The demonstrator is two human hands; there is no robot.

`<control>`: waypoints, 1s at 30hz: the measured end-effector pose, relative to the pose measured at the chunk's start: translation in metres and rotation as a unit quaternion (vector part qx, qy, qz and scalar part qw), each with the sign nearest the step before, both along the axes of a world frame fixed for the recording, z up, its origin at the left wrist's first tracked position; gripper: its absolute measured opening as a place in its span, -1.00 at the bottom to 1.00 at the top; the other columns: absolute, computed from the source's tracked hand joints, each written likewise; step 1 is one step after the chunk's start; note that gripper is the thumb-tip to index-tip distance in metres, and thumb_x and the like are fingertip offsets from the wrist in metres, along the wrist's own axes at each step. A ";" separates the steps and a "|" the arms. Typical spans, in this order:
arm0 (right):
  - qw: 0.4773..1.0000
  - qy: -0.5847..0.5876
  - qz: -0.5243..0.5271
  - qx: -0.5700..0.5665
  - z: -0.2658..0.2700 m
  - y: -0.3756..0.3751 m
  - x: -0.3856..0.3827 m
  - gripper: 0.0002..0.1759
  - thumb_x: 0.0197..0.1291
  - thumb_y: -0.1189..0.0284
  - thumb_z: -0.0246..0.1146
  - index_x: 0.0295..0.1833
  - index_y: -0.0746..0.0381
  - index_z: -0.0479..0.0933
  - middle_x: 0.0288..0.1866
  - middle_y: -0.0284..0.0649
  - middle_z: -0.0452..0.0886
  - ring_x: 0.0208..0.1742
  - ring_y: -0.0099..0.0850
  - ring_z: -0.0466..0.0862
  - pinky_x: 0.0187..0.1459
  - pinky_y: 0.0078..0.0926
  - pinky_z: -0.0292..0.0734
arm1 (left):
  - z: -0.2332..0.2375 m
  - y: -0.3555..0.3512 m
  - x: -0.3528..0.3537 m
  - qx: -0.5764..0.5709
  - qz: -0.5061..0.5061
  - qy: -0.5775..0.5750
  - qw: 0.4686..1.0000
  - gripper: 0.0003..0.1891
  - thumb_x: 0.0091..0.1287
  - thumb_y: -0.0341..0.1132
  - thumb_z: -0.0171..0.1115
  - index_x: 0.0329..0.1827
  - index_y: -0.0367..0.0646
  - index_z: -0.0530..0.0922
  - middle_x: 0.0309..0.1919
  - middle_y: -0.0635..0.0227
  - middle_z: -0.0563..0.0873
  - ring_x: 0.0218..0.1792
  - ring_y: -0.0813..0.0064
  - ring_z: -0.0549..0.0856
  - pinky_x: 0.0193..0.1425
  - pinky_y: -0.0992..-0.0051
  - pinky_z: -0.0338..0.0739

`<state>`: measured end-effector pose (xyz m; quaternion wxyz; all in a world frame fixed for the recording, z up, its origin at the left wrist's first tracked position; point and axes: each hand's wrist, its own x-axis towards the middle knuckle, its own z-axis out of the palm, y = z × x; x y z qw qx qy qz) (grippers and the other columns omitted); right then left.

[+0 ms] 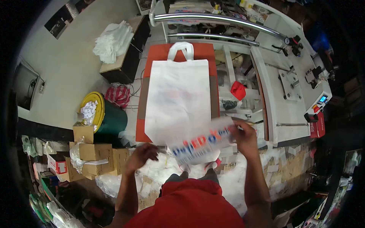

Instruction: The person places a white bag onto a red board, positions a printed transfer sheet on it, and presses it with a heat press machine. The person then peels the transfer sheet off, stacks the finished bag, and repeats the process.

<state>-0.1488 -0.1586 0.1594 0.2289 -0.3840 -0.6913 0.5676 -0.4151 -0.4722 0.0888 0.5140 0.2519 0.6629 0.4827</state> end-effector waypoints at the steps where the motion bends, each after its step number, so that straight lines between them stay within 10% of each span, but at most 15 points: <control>1: 0.999 0.031 -0.015 0.037 -0.016 0.008 -0.023 -0.82 0.31 0.53 0.24 -0.01 0.34 0.59 -0.28 -0.31 0.65 -0.38 -0.58 0.61 -0.35 -0.58 0.55 | 0.006 0.004 -0.016 0.038 0.040 0.062 0.997 -0.79 0.50 -0.39 0.09 0.04 -0.38 0.52 -0.18 0.21 0.70 -0.18 0.44 0.75 -0.03 0.48 0.65; 5: 0.979 0.148 -0.114 -0.080 -0.063 0.017 -0.121 -0.79 0.34 0.46 0.23 0.02 0.32 0.59 -0.21 -0.26 0.64 -0.40 -0.55 0.63 -0.41 -0.53 0.64 | 0.001 0.041 -0.069 0.138 0.165 0.226 0.950 -0.82 0.46 -0.40 0.14 0.01 -0.33 0.54 -0.24 0.22 0.73 -0.24 0.53 0.72 -0.13 0.54 0.57; 13: 0.986 0.008 -0.151 -0.065 -0.117 0.031 -0.198 -0.68 0.26 0.41 0.26 0.06 0.36 0.54 -0.16 -0.05 0.62 -0.27 -0.32 0.71 -0.33 -0.41 0.65 | -0.025 0.115 -0.093 0.168 0.149 0.530 0.818 -0.60 0.20 -0.50 0.22 0.15 -0.23 0.48 0.11 -0.03 0.49 0.18 -0.10 0.50 0.24 0.11 0.46; 15: 0.915 -0.051 -0.216 0.335 -0.113 0.018 -0.192 -0.63 0.19 0.38 0.31 0.07 0.32 0.55 0.01 0.06 0.58 0.01 -0.16 0.64 -0.01 -0.24 0.60 | -0.026 0.120 -0.090 0.157 0.114 0.574 0.795 -0.57 0.19 -0.47 0.23 0.16 -0.22 0.48 0.16 -0.02 0.47 0.21 -0.10 0.48 0.26 0.09 0.45; 21: 0.891 -0.102 -0.009 0.442 -0.120 -0.012 -0.164 -0.60 0.15 0.35 0.33 0.10 0.27 0.58 0.20 -0.03 0.51 0.27 -0.04 0.43 0.30 -0.12 0.36 | -0.040 0.126 -0.079 0.045 0.034 0.653 0.755 -0.47 0.22 -0.33 0.22 0.30 -0.22 0.45 0.37 0.09 0.38 0.40 -0.11 0.33 0.41 0.04 0.34; 30: 0.875 -0.111 0.006 0.471 -0.133 -0.010 -0.157 -0.63 0.18 0.35 0.28 0.06 0.29 0.62 0.22 -0.04 0.50 0.29 -0.04 0.41 0.33 -0.12 0.35 | -0.062 0.124 -0.082 0.080 0.061 0.634 0.767 -0.57 0.22 -0.29 0.23 0.16 -0.19 0.57 0.27 0.13 0.50 0.39 -0.09 0.36 0.43 0.07 0.33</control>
